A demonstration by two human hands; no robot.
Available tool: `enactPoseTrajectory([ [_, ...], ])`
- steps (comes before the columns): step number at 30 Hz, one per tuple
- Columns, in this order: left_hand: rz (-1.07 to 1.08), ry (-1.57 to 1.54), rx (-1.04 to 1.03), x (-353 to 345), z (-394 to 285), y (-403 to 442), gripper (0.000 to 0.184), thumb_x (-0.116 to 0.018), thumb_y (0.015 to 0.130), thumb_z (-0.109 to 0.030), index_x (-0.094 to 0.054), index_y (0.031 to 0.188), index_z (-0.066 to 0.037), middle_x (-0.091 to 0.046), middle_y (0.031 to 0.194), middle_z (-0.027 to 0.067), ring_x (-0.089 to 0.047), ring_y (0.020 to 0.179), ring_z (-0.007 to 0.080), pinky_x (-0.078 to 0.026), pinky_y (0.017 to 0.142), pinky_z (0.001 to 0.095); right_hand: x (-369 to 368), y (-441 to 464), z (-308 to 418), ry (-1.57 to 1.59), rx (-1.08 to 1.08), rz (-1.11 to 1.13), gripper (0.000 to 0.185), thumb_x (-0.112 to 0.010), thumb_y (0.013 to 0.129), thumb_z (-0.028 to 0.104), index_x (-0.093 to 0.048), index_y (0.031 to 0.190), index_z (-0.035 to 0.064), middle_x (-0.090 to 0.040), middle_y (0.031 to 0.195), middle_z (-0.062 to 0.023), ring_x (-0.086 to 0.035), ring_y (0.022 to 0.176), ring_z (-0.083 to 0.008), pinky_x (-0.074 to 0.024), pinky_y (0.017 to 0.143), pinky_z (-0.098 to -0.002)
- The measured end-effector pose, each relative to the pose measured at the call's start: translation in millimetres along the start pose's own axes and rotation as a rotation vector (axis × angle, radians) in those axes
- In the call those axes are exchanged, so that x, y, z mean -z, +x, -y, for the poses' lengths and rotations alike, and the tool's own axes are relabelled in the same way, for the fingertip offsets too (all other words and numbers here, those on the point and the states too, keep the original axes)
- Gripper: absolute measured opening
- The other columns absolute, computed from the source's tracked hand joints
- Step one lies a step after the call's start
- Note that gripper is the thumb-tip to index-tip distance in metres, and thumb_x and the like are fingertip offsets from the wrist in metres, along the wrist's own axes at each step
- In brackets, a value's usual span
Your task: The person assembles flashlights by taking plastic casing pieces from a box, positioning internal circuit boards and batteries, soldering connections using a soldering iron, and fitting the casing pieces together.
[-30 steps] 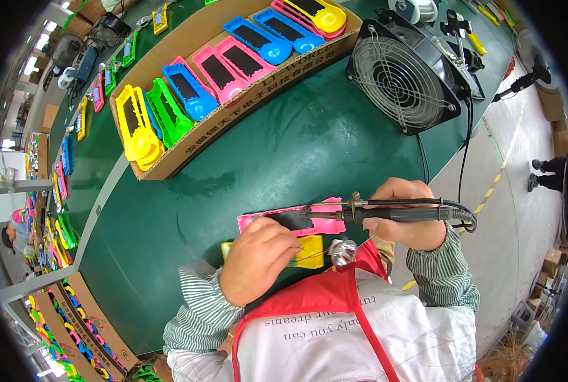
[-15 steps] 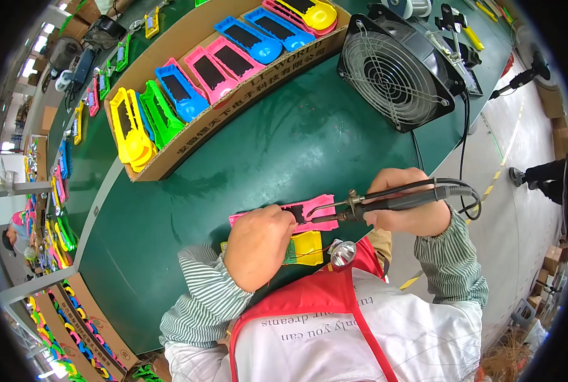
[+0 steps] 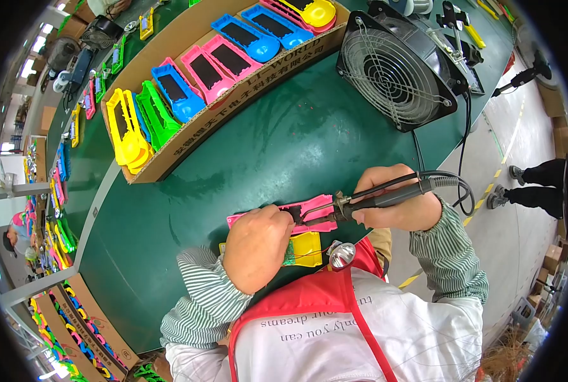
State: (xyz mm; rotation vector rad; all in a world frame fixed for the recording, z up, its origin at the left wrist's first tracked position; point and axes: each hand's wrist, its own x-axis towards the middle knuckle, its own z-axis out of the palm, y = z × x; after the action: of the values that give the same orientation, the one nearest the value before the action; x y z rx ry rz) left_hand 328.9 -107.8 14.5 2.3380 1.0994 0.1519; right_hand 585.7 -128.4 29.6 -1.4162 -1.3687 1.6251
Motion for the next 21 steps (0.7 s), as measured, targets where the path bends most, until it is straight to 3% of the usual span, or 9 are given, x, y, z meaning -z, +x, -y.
enactPoseTrajectory([
  [10, 0.005, 0.014, -0.02, 0.4, 1.9, 1.4, 0.012, -0.06, 0.082, -0.01, -0.067, 0.082, -0.001, -0.063, 0.078, 0.0139, -0.061, 0.075, 0.0326, -0.049, 0.068, 0.0417, 3.2, -7.8, 0.4, -0.03, 0.039, -0.109, 0.021, -0.078, 0.068, 0.01, -0.063, 0.078, -0.0011, -0.065, 0.065, -0.0038, -0.06, 0.056, -0.0082, -0.0455, 0.049, -0.023],
  [16, -0.011, 0.02, -0.019, -1.4, 2.7, 1.3, 0.011, -0.061, 0.082, -0.011, -0.067, 0.082, -0.001, -0.062, 0.077, 0.0139, -0.062, 0.075, 0.0323, -0.049, 0.067, 0.0418, 8.3, -19.5, -8.5, -0.101, 0.176, -0.174, 0.027, -0.08, 0.069, 0.016, -0.061, 0.076, -0.0006, -0.061, 0.062, -0.0019, -0.055, 0.053, -0.0067, -0.0415, 0.046, -0.0231],
  [21, -0.017, 0.025, -0.015, -1.8, 2.9, 0.9, 0.011, -0.061, 0.082, -0.011, -0.067, 0.081, -0.001, -0.063, 0.077, 0.0136, -0.062, 0.075, 0.0319, -0.049, 0.067, 0.0417, 1.4, -31.3, -8.6, -0.033, 0.156, -0.191, 0.019, -0.074, 0.074, 0.008, -0.062, 0.083, -0.0033, -0.067, 0.068, -0.0065, -0.062, 0.062, -0.0087, -0.0488, 0.055, -0.0237],
])
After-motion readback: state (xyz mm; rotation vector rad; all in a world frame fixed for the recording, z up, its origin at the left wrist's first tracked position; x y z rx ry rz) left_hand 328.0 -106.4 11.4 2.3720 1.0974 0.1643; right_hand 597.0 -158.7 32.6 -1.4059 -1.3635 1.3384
